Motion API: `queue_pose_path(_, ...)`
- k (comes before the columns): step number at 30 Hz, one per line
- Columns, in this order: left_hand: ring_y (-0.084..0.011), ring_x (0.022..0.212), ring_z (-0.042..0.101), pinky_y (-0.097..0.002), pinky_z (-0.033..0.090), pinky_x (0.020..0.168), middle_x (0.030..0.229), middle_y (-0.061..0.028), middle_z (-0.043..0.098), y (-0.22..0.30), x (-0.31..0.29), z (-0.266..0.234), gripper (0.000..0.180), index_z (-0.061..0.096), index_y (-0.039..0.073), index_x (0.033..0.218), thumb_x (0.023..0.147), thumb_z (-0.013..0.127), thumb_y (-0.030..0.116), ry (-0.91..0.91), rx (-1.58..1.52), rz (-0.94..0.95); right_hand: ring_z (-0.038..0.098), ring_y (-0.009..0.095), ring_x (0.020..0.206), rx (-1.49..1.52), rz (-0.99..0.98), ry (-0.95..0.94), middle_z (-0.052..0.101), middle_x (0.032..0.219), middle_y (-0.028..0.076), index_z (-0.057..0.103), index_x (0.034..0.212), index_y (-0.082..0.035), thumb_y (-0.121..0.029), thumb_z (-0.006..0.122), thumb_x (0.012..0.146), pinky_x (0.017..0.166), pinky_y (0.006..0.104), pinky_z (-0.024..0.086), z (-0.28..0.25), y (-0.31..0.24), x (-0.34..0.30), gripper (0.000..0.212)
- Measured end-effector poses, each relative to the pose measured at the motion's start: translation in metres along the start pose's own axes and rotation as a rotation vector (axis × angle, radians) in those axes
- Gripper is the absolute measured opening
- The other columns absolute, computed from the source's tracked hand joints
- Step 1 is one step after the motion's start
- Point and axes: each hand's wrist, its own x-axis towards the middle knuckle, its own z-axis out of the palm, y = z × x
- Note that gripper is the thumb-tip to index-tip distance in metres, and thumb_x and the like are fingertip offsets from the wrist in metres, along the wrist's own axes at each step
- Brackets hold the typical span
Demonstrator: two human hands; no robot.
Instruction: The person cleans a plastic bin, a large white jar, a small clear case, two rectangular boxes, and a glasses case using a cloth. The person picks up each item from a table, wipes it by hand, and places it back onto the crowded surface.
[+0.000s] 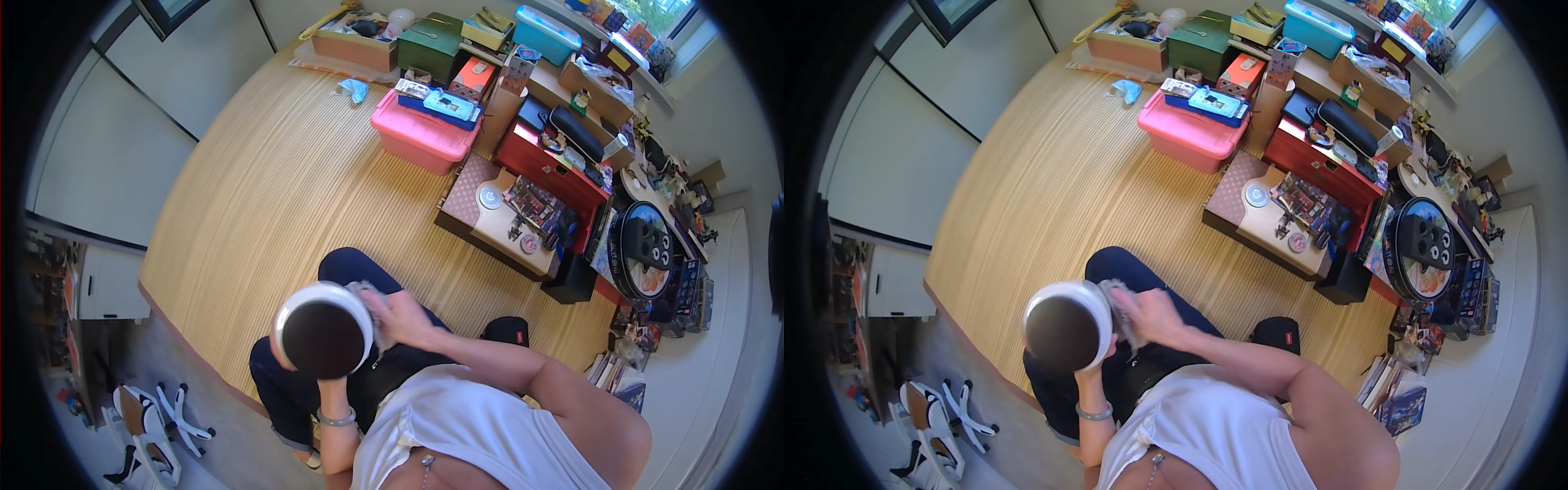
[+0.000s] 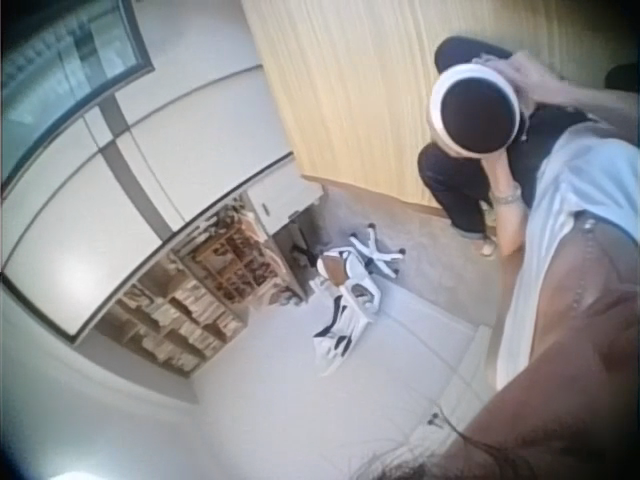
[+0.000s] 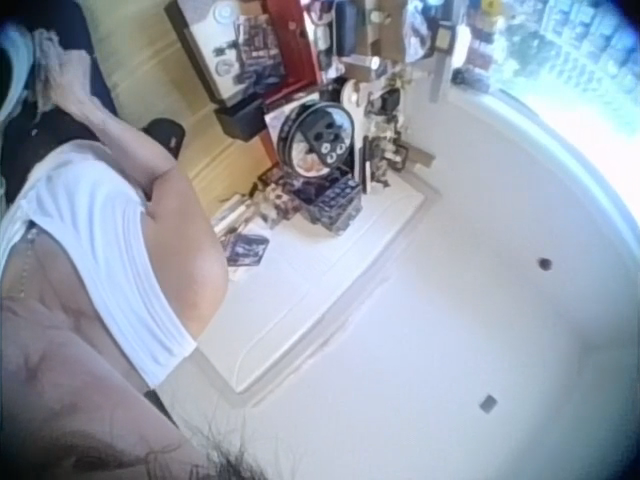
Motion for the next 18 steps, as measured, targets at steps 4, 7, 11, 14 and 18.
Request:
queue_pose_path(4, -0.034, 0.128, 0.043, -0.0485, 0.034, 0.109, 0.14, -0.0192, 0.038, -0.012, 0.047, 0.052, 0.13, 0.014, 0.006, 0.145, 0.051, 0.09, 0.051, -0.105, 1.169, 0.842, 0.063, 0.03, 0.07, -0.505, -0.282, 0.321, 0.065, 0.073, 0.014, 0.068, 0.085, -0.006, -0.024, 0.061, 0.085, 0.07, 0.0435, 0.048, -0.066, 0.125, 0.021, 0.02)
queue_pose_path(7, -0.033, 0.13, 0.041, -0.0453, 0.03, 0.111, 0.142, -0.0196, 0.037, -0.011, 0.081, 0.075, 0.129, 0.013, 0.001, 0.146, 0.055, 0.087, 0.054, -0.218, 1.191, 0.638, 0.052, 0.034, 0.113, -0.677, -0.302, 0.162, 0.056, 0.122, 0.02, 0.057, 0.119, -0.006, -0.024, 0.064, 0.083, 0.097, 0.0431, 0.04, -0.099, 0.187, 0.023, 0.041)
queue_pose_path(11, -0.025, 0.109, 0.056, -0.0388, 0.043, 0.097, 0.118, -0.0136, 0.058, -0.036, 0.155, 0.17, 0.095, 0.051, -0.006, 0.122, 0.062, 0.081, 0.062, -0.266, 1.072, 0.876, 0.039, 0.042, 0.128, -0.796, -0.337, -0.068, 0.048, 0.131, 0.023, 0.043, 0.139, -0.021, -0.024, 0.064, 0.082, 0.112, 0.044, 0.027, -0.124, 0.291, 0.028, 0.061)
queue_pose_path(14, -0.0243, 0.107, 0.056, -0.0367, 0.044, 0.094, 0.118, -0.0139, 0.056, -0.043, 0.213, 0.229, 0.089, 0.048, -0.005, 0.124, 0.067, 0.081, 0.054, -0.406, 1.065, 0.789, 0.039, 0.041, 0.129, -0.852, -0.354, -0.125, 0.047, 0.134, 0.022, 0.044, 0.14, -0.022, -0.037, 0.061, 0.081, 0.113, 0.0476, 0.023, -0.124, 0.303, 0.037, 0.063)
queue_pose_path(18, -0.0251, 0.114, 0.052, -0.038, 0.041, 0.1, 0.123, -0.015, 0.051, -0.068, 0.294, 0.329, 0.092, 0.034, 0.0, 0.133, 0.062, 0.087, 0.027, -0.489, 1.027, 0.665, 0.044, 0.043, 0.125, -0.716, -0.338, -0.133, 0.051, 0.131, 0.021, 0.045, 0.139, -0.025, -0.041, 0.057, 0.083, 0.113, 0.0498, 0.024, -0.122, 0.317, 0.04, 0.06)
